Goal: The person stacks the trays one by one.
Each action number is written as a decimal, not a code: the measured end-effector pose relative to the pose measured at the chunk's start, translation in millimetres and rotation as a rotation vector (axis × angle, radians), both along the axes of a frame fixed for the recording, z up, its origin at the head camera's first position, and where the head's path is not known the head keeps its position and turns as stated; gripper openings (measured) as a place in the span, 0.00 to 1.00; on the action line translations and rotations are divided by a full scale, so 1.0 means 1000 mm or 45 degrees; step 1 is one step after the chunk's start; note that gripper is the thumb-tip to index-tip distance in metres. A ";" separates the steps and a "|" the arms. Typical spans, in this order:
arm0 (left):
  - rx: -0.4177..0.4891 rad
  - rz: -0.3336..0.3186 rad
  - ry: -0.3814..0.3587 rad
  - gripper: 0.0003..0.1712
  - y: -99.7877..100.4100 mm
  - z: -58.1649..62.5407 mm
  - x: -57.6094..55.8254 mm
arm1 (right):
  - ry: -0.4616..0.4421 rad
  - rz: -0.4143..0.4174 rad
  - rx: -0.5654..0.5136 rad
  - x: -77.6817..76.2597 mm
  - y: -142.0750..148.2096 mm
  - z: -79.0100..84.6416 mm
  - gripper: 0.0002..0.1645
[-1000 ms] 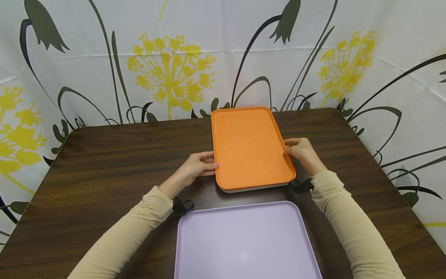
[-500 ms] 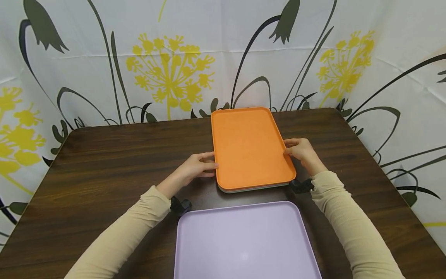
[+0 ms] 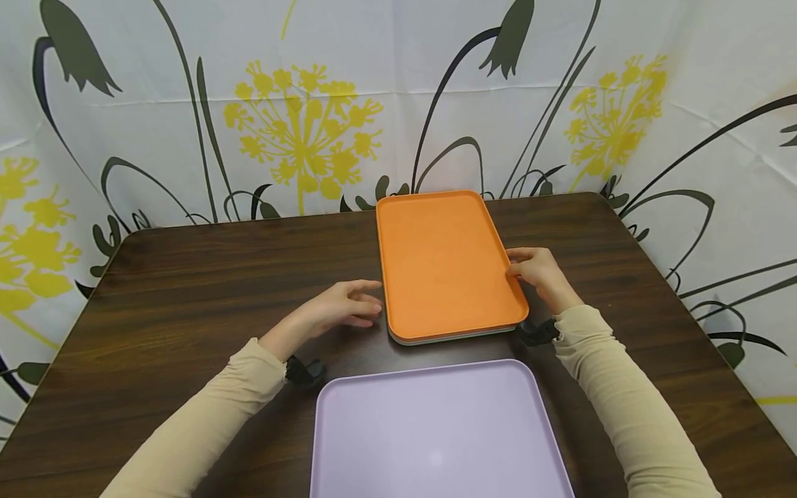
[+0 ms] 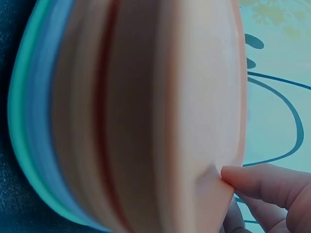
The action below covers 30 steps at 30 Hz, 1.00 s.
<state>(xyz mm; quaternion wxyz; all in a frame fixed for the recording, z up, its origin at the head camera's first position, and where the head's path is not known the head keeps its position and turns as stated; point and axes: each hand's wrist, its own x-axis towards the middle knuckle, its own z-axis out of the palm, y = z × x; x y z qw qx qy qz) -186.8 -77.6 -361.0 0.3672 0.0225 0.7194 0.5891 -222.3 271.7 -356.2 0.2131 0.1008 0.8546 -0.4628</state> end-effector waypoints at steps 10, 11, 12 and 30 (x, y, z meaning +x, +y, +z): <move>-0.057 -0.132 0.100 0.28 -0.022 0.001 0.008 | -0.017 -0.003 -0.012 0.000 0.002 0.000 0.33; -0.069 -0.144 0.115 0.27 -0.024 0.002 0.009 | -0.014 -0.003 -0.013 0.000 0.002 -0.001 0.33; -0.079 -0.153 0.126 0.27 -0.026 0.002 0.011 | -0.013 -0.004 -0.016 0.000 0.002 -0.001 0.33; -0.213 -0.367 0.129 0.24 -0.068 -0.002 0.042 | -0.016 -0.018 -0.025 -0.001 0.002 -0.005 0.33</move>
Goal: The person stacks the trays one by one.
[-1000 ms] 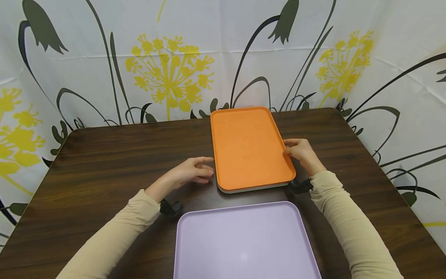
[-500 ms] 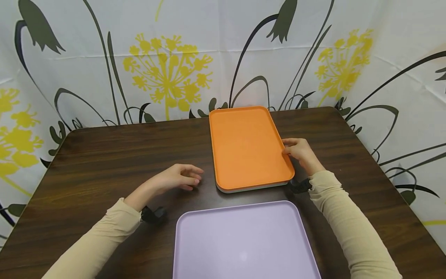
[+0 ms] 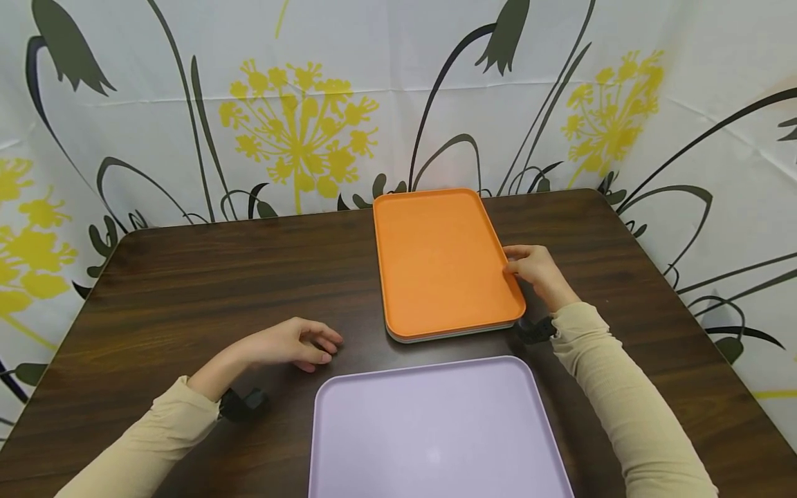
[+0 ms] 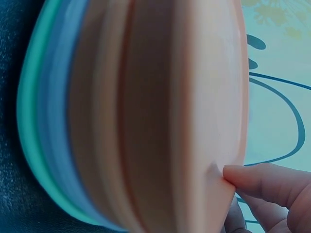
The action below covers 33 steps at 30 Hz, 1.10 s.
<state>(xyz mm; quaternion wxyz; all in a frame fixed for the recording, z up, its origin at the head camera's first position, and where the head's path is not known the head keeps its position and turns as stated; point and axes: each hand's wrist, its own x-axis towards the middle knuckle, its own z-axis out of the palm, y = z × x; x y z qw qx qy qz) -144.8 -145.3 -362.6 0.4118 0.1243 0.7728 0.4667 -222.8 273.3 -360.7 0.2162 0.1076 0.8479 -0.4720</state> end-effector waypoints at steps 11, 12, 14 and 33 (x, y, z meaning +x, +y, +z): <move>-0.030 -0.126 0.008 0.25 0.004 -0.005 0.011 | -0.009 -0.014 -0.001 0.000 0.002 -0.001 0.34; -0.029 -0.131 0.010 0.25 0.005 -0.005 0.011 | -0.009 -0.015 -0.001 0.000 0.003 -0.001 0.34; -0.026 -0.140 0.017 0.24 0.007 -0.005 0.012 | -0.010 -0.016 -0.006 0.000 0.002 -0.001 0.34; -0.030 -0.228 0.220 0.19 0.014 -0.004 0.015 | 0.001 0.009 -0.004 0.003 0.001 0.000 0.33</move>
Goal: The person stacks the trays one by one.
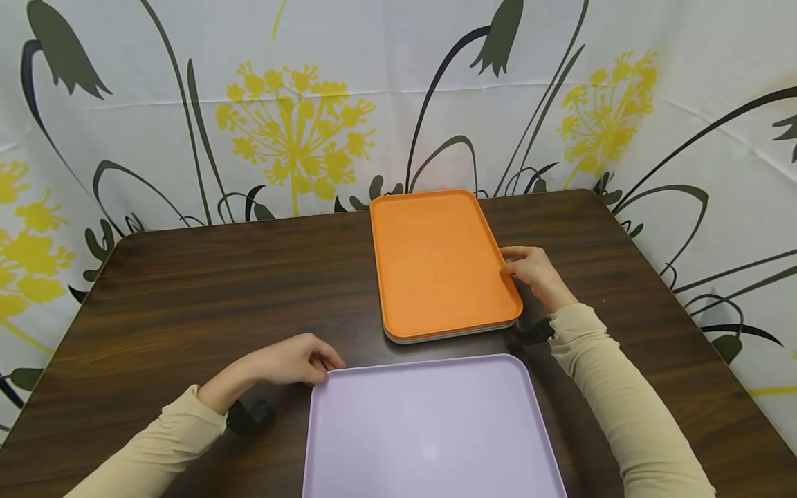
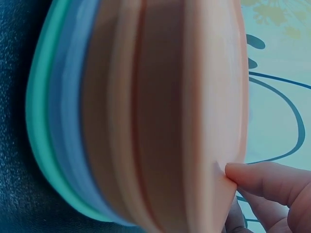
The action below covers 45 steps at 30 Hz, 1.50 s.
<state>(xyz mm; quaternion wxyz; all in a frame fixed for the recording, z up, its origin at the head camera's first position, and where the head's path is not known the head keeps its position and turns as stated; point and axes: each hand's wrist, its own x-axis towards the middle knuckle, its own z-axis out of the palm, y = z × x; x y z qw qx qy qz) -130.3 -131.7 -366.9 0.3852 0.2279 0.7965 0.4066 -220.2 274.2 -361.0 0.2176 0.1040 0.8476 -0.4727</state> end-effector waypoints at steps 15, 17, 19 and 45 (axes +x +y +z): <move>0.113 0.107 -0.221 0.20 -0.014 0.000 -0.015 | 0.018 0.034 0.015 -0.002 0.003 0.000 0.34; 0.126 0.150 -0.245 0.21 -0.016 -0.001 -0.016 | 0.027 0.043 0.014 -0.002 0.003 0.000 0.34; 0.144 0.187 -0.263 0.23 -0.018 -0.002 -0.018 | 0.011 0.047 0.001 -0.002 0.004 0.000 0.35; 0.350 0.315 -0.225 0.28 -0.049 -0.007 -0.028 | 0.025 0.103 -0.026 0.006 0.010 0.006 0.34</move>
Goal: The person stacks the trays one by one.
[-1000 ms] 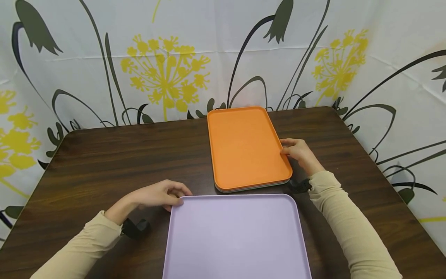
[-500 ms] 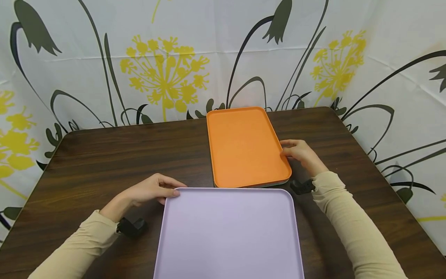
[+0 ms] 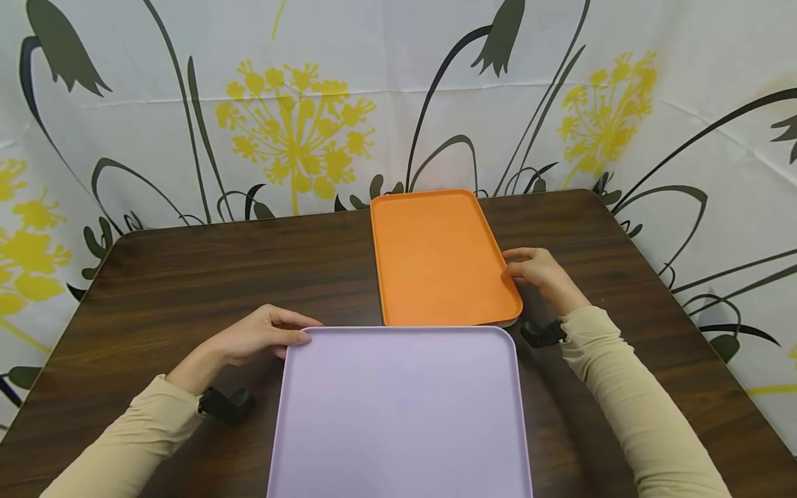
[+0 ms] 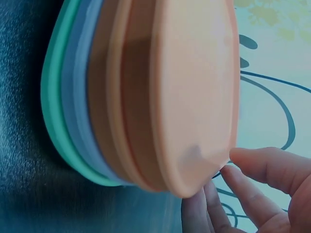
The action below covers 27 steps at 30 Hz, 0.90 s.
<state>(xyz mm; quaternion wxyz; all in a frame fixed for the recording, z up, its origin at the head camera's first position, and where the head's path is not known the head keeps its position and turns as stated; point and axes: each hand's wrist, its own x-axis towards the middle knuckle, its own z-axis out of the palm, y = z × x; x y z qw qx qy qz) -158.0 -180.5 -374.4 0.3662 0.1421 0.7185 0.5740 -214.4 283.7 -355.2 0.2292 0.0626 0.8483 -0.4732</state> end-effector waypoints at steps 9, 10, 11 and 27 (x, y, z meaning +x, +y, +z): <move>0.040 0.097 0.044 0.27 -0.014 0.005 -0.002 | 0.038 -0.053 0.009 0.001 -0.003 0.004 0.33; 0.050 0.118 0.045 0.25 -0.016 0.005 -0.002 | 0.052 -0.052 -0.008 0.001 -0.003 0.005 0.32; 0.063 0.141 0.043 0.22 -0.018 0.006 -0.002 | 0.067 -0.052 -0.036 0.001 -0.002 0.005 0.32; 0.476 0.609 -0.012 0.21 -0.046 0.017 -0.003 | 0.095 0.015 -0.319 0.005 -0.003 0.023 0.35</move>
